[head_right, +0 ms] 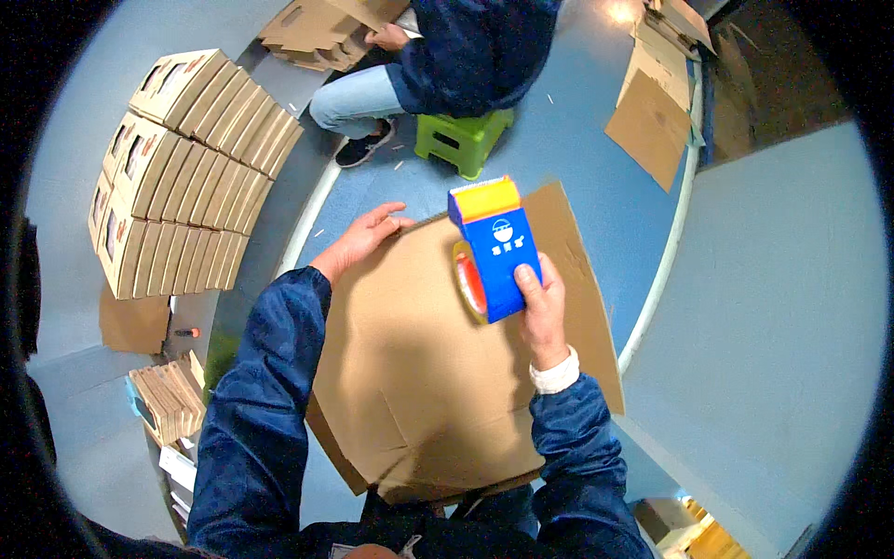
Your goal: The person assembles a cardboard box by folding and taping the flaps. They use a box cutter to trim edges and a tape dispenser to seal the box. The person works in a room with stacks of boxes and another worker nearby.
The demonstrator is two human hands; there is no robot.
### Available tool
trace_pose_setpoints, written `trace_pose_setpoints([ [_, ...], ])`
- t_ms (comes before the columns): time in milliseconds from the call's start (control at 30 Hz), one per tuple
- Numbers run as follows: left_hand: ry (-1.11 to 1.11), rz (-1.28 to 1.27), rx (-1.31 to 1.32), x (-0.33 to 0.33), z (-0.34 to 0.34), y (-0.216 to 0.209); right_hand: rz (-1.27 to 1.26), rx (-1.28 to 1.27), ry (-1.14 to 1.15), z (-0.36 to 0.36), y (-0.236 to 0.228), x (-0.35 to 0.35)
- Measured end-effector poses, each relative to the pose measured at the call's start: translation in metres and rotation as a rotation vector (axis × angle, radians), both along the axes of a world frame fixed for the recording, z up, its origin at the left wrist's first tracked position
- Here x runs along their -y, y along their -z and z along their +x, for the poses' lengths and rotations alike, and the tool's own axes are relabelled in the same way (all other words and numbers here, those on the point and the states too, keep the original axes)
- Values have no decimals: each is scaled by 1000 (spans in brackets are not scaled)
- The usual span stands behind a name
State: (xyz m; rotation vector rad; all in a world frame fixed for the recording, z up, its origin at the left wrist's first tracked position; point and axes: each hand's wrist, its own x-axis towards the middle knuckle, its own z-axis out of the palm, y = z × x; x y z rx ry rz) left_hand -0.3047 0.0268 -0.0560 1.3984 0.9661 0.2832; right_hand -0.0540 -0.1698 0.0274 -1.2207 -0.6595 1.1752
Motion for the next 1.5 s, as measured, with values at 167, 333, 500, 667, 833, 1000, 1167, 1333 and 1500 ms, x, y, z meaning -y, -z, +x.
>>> trace_pose_setpoints([
  [167,-136,-475,391,-14,-20,8,-7,-83,-63,-63,13,-45],
  [333,-134,-722,567,-22,-32,4,-93,235,-153,-96,38,-70],
  [500,-175,-769,735,-24,-46,35,-144,360,-168,-99,40,-83],
  [667,-311,-819,805,-22,-49,46,-200,464,-289,-100,29,-101],
  [833,-364,-856,786,-23,-42,44,-207,447,-302,-91,33,-102],
  [1000,-415,-831,742,-23,-46,41,-191,510,-334,-99,32,-99],
  [1167,-489,-680,682,-20,-36,44,-259,596,-309,-105,18,-95],
  [1333,-591,-590,444,-22,-27,44,-340,502,-220,-107,23,-69],
  [1500,-745,-631,302,-24,-16,47,-444,416,-234,-106,13,-39],
])
